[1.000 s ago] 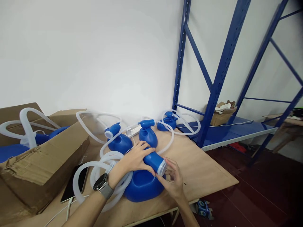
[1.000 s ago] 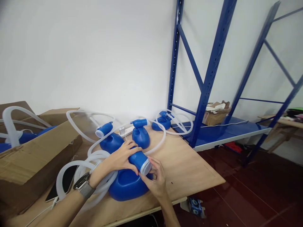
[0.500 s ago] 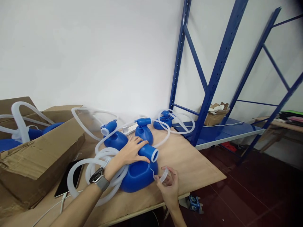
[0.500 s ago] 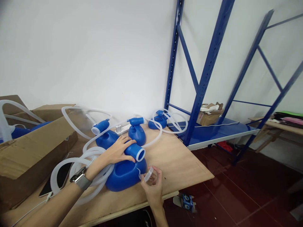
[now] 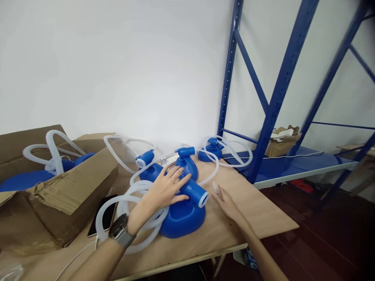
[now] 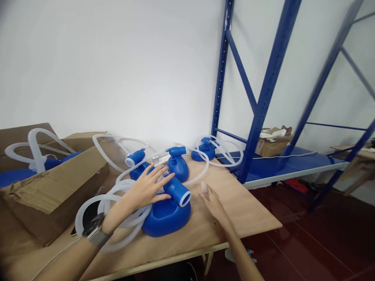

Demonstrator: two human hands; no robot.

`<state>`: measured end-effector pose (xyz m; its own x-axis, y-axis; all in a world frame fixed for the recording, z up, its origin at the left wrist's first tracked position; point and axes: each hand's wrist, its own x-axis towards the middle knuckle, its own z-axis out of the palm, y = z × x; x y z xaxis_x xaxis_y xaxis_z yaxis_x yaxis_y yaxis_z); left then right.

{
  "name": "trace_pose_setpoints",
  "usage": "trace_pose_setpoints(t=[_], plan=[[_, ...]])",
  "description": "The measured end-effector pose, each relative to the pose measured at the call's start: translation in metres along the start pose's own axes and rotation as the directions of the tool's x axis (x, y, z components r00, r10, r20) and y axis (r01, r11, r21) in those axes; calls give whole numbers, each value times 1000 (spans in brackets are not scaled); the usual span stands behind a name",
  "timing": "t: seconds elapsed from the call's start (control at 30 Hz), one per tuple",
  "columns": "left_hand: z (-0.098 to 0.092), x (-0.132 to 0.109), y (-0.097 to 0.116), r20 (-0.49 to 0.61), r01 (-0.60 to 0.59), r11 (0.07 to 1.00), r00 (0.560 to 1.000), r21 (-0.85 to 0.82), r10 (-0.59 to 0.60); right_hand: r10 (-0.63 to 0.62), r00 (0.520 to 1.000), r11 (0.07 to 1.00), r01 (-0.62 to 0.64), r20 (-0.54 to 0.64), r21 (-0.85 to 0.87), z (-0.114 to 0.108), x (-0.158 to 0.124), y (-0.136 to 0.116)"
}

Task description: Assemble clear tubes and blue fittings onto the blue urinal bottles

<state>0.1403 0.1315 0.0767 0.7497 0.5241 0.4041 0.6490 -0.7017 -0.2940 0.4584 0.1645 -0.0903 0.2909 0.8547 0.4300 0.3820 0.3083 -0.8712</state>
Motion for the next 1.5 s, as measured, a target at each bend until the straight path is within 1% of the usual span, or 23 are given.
trace_pose_setpoints(t=[0.07, 0.13, 0.2, 0.23, 0.27, 0.3, 0.37, 0.4, 0.43, 0.47, 0.53, 0.6, 0.63, 0.7, 0.77, 0.87, 0.93, 1.0, 1.1, 1.17, 1.27, 1.4, 1.5], plan=[[-22, -23, -9, 36, 124, 991, 991, 54, -126, -57, 997, 997, 59, 47, -53, -5, -1, -7], [-41, -49, -21, 135, 258, 961, 953, 97, -270, -83, 994, 994, 87, 66, -64, -11, -7, -30], [-52, -74, -33, 245, 326, 941, 909, 86, -337, -146, 986, 988, 150, 83, -44, -13, -16, -70], [-54, -84, -37, 289, 342, 937, 893, 63, -345, -214, 973, 975, 217, 82, -40, -11, -22, -94], [-53, -92, -39, 321, 346, 938, 884, 36, -339, -309, 946, 948, 314, 101, -41, -7, -29, -119], [-51, -98, -40, 341, 344, 939, 881, 14, -327, -428, 891, 899, 437, 151, -37, 1, -36, -143], [-43, -105, -39, 347, 337, 942, 883, -1, -316, -607, 724, 760, 650, 328, -28, 24, -52, -183], [-38, -106, -38, 336, 335, 942, 888, -2, -315, -634, 648, 696, 716, 421, -54, 38, -59, -197], [-35, -107, -36, 318, 334, 943, 894, -3, -316, -623, 591, 645, 759, 513, -91, 53, -63, -208], [-32, -107, -35, 297, 331, 944, 902, -8, -314, -603, 560, 607, 784, 569, -128, 68, -66, -214], [-29, -107, -35, 245, 308, 951, 924, -24, -293, -535, 543, 574, 796, 648, -192, 93, -66, -219], [-30, -106, -34, 216, 277, 960, 940, -30, -264, -447, 551, 603, 767, 705, -217, 110, -58, -218], [-31, -105, -34, 223, 270, 962, 940, -30, -257, -402, 554, 628, 746, 729, -221, 115, -53, -217], [-36, -102, -32, 284, 279, 960, 922, -24, -261, -335, 565, 660, 712, 754, -240, 121, -45, -216], [-40, -97, -29, 365, 307, 952, 887, -9, -283, -301, 578, 661, 700, 758, -271, 124, -40, -215], [-45, -88, -26, 413, 330, 943, 855, 30, -312, -299, 574, 678, 690, 762, -253, 128, -37, -212], [-47, -84, -26, 417, 325, 945, 856, 29, -307, -335, 565, 717, 672, 754, -186, 129, -38, -206], [-48, -82, -28, 422, 325, 946, 859, -11, -290, -373, 577, 749, 650, 727, -132, 128, -41, -200], [-49, -80, -33, 416, 343, 935, 866, -90, -278, -401, 582, 755, 647, 707, -105, 125, -45, -194], [-50, -80, -36, 415, 352, 929, 866, -112, -279, -397, 560, 737, 667, 727, -111, 123, -45, -194], [-54, -79, -40, 431, 354, 931, 857, -92, -284, -357, 520, 710, 691, 776, -136, 124, -40, -199], [-64, -73, -46, 441, 315, 948, 858, -44, -265, -260, 469, 718, 679, 844, -156, 127, -25, -209], [-72, -65, -49, 453, 277, 961, 857, 2, -247, -182, 443, 699, 687, 878, -202, 127, -17, -214]])
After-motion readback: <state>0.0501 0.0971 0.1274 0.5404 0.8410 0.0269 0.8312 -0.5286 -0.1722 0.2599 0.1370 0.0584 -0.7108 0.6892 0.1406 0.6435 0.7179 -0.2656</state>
